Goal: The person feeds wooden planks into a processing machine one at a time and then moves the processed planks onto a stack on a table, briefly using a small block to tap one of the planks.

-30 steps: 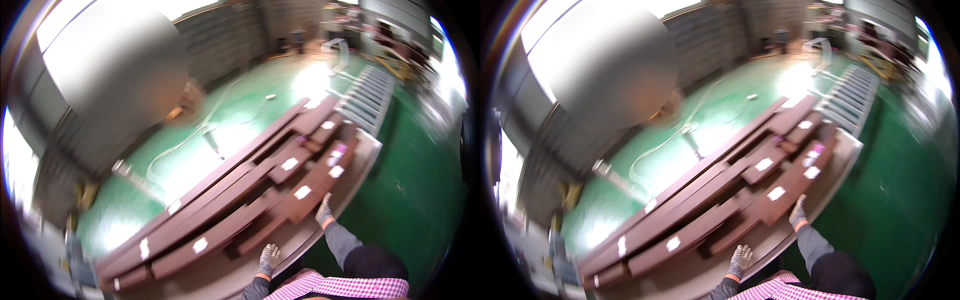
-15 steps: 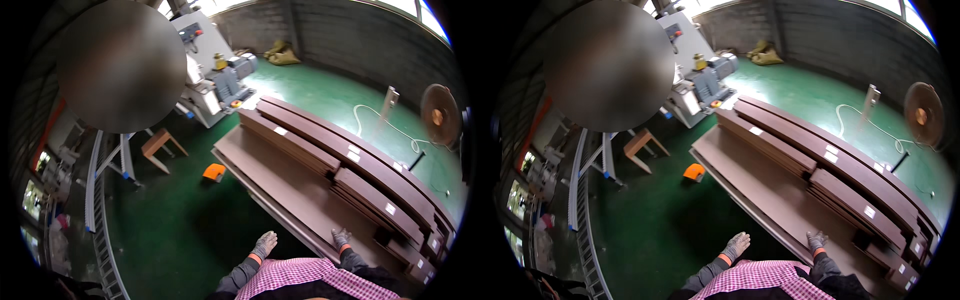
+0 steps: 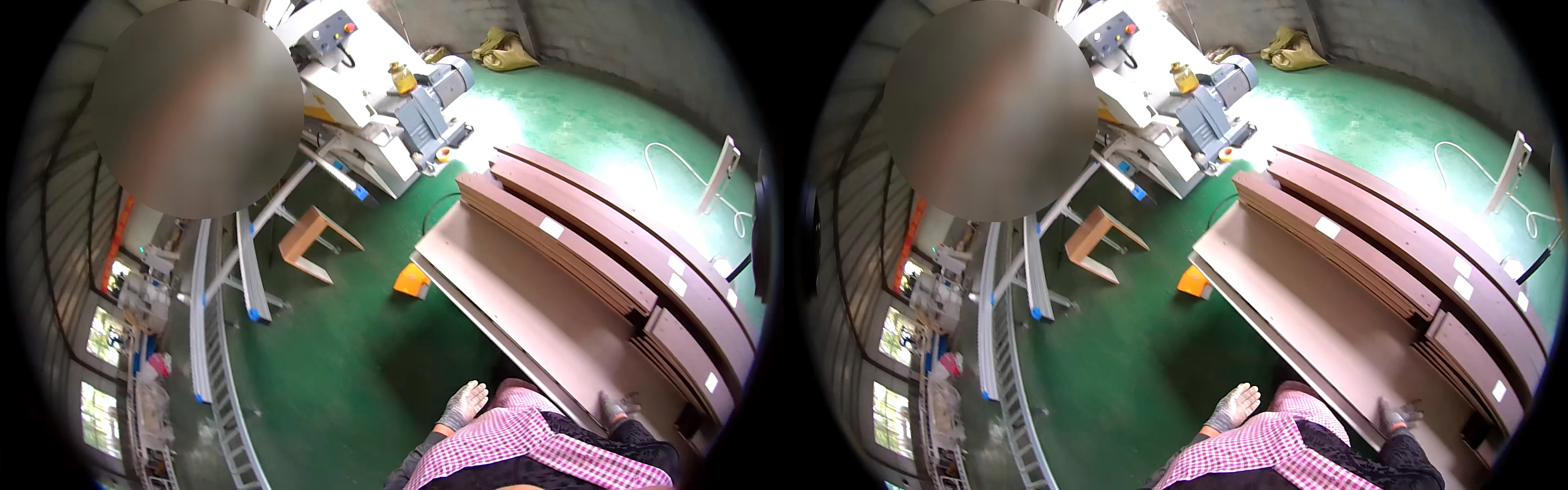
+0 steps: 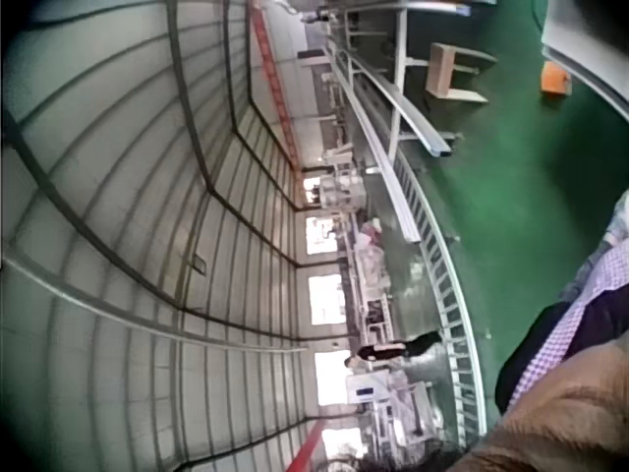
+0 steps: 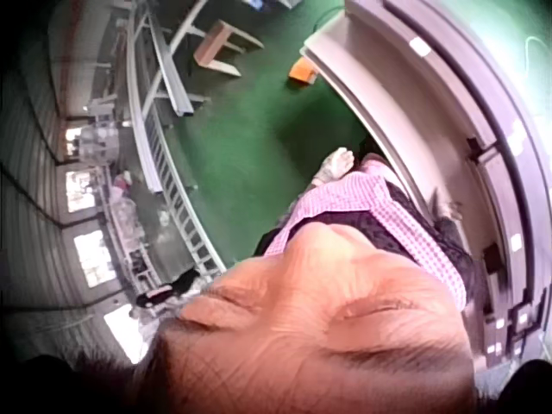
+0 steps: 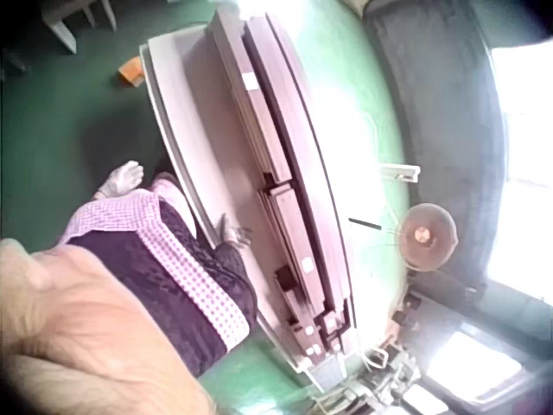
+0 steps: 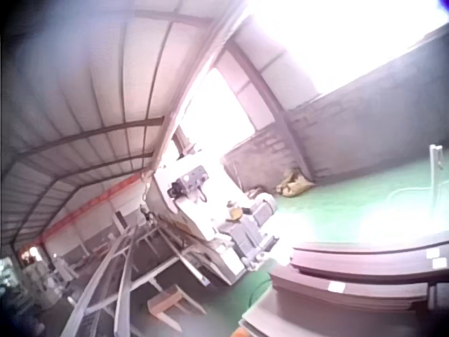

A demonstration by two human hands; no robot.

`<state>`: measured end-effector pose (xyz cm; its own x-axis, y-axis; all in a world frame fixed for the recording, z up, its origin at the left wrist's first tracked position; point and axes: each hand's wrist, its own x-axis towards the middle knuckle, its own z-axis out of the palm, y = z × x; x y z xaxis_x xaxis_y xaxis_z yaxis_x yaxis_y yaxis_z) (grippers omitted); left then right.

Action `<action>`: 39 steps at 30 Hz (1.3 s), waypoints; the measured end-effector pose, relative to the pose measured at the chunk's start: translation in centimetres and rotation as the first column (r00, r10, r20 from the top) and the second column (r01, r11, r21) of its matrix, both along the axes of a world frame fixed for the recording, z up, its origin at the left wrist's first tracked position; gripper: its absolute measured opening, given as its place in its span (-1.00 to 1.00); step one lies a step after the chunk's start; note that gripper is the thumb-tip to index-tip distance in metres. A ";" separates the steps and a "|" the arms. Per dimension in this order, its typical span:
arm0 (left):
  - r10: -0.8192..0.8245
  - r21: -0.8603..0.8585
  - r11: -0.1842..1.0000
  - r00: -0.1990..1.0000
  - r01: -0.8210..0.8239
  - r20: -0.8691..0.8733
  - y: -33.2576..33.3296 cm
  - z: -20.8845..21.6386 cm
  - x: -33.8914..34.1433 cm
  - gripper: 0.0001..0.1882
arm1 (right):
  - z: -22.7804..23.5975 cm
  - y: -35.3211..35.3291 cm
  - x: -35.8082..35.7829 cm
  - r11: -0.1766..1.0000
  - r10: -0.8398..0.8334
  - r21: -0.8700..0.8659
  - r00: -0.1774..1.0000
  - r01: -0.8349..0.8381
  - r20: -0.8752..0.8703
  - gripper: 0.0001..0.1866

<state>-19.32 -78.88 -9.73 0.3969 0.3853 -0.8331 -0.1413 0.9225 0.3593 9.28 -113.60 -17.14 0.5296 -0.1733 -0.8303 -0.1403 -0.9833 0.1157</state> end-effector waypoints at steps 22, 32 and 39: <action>0.128 0.445 0.864 0.958 -0.234 0.255 48.1 8.1 12.4 -0.64 | -7.8 20.8 2.1 0.624 -0.632 -0.205 0.641 0.754 0.435 0.09; -0.052 0.499 0.824 0.841 -0.268 0.538 71.4 13.8 20.9 -0.67 | -7.9 42.2 -1.0 0.836 -0.505 -0.070 0.812 0.545 0.292 0.18; 0.040 0.329 0.919 0.880 -0.219 0.473 83.5 13.5 24.9 -0.64 | 0.8 60.7 -2.2 0.834 -0.539 0.246 0.825 0.494 0.170 -0.05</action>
